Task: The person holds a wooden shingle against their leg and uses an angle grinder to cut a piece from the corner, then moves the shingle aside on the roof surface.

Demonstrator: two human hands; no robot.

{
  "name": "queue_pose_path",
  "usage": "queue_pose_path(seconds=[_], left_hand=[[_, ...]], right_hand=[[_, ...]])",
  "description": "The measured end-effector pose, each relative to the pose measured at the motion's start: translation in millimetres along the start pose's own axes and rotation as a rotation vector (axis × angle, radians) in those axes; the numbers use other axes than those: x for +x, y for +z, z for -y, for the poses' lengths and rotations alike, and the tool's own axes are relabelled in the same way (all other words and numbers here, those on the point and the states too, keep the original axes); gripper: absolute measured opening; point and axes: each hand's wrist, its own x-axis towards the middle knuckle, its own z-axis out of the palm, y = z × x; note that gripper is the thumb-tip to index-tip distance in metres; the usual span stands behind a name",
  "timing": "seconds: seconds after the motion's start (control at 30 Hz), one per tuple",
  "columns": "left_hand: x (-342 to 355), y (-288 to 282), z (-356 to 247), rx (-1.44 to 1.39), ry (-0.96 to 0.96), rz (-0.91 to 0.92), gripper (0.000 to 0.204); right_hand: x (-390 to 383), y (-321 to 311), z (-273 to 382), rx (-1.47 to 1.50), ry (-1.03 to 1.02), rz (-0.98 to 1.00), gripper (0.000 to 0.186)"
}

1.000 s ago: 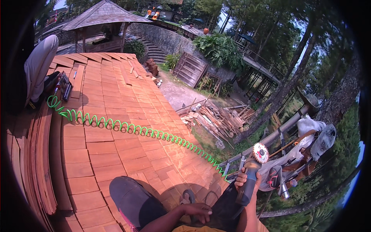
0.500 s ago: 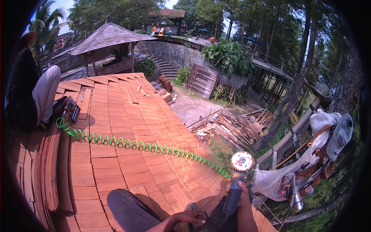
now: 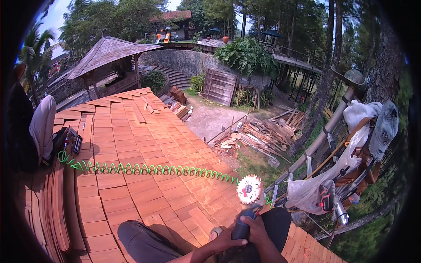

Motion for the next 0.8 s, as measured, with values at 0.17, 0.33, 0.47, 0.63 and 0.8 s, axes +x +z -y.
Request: queue_pose_path(seconds=[0.17, 0.33, 0.47, 0.63, 0.8], left_hand=[[-20, -29, 30, -0.359, 0.109, -0.045, 0.044], [-68, -87, 40, -0.253, 0.172, -0.326, 0.038], [-87, -99, 34, -0.386, 0.273, -0.624, 0.034], [-90, -118, 29, -0.348, 0.328, -0.648, 0.039], [-78, -117, 20, -0.38, 0.301, -0.566, 0.037]], right_hand=[[-3, 13, 22, -1.032, -0.322, 0.211, 0.049], [-22, -14, 78, -1.48, -0.686, -0.25, 0.055], [-45, -98, 37, -1.031, -0.423, -0.269, 0.073], [-132, -72, -16, -0.457, 0.005, -0.263, 0.083], [-160, -39, -23, -0.631, -0.015, -0.363, 0.09]])
